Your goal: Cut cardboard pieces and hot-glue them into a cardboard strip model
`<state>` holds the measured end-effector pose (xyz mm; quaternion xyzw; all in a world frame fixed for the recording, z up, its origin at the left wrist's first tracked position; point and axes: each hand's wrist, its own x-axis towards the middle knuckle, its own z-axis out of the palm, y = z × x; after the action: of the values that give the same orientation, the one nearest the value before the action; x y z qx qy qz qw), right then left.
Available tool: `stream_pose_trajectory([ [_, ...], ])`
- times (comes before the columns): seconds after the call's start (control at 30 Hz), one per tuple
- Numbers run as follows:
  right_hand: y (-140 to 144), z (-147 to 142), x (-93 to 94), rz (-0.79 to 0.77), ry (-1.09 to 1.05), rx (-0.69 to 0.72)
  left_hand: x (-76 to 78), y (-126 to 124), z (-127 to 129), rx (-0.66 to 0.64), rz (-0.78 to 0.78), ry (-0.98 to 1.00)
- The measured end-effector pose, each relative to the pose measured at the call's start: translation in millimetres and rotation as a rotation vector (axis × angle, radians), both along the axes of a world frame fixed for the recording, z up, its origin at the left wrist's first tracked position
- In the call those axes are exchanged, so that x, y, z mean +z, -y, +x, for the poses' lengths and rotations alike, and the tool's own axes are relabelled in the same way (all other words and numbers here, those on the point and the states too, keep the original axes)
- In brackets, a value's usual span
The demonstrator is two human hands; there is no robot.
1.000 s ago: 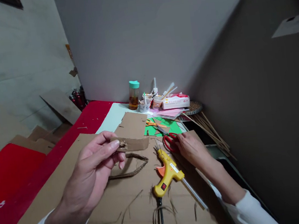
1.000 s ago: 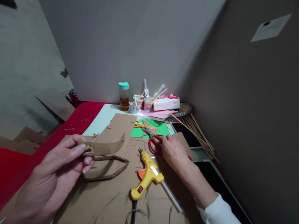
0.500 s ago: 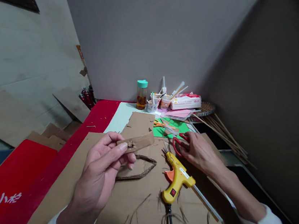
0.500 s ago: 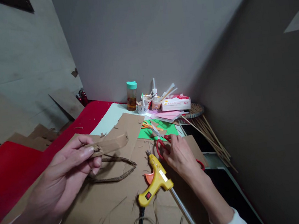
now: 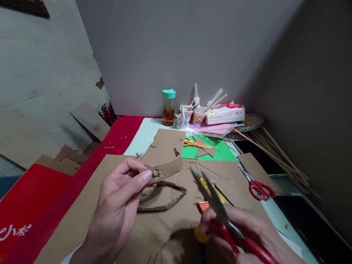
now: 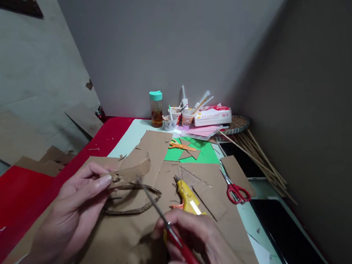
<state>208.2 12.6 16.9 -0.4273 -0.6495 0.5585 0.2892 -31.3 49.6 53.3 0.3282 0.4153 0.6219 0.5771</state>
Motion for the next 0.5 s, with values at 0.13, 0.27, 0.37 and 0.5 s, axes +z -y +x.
stream_pose_trajectory([
  [0.13,-0.2,-5.3,-6.4,-0.056,0.066,0.081,-1.9,1.2,8.4,0.048,-0.005,-0.034],
  [0.27,5.3,-7.2,-4.1,0.010,0.105,0.074,-2.6,3.4,15.0,0.084,-0.009,-0.086],
  [0.37,6.9,-8.1,1.8,0.046,0.148,0.086,-2.7,4.4,15.8,0.082,-0.021,-0.102],
  [0.5,3.0,-9.5,6.9,0.099,0.167,0.102,-2.1,5.5,16.0,0.081,-0.026,-0.124],
])
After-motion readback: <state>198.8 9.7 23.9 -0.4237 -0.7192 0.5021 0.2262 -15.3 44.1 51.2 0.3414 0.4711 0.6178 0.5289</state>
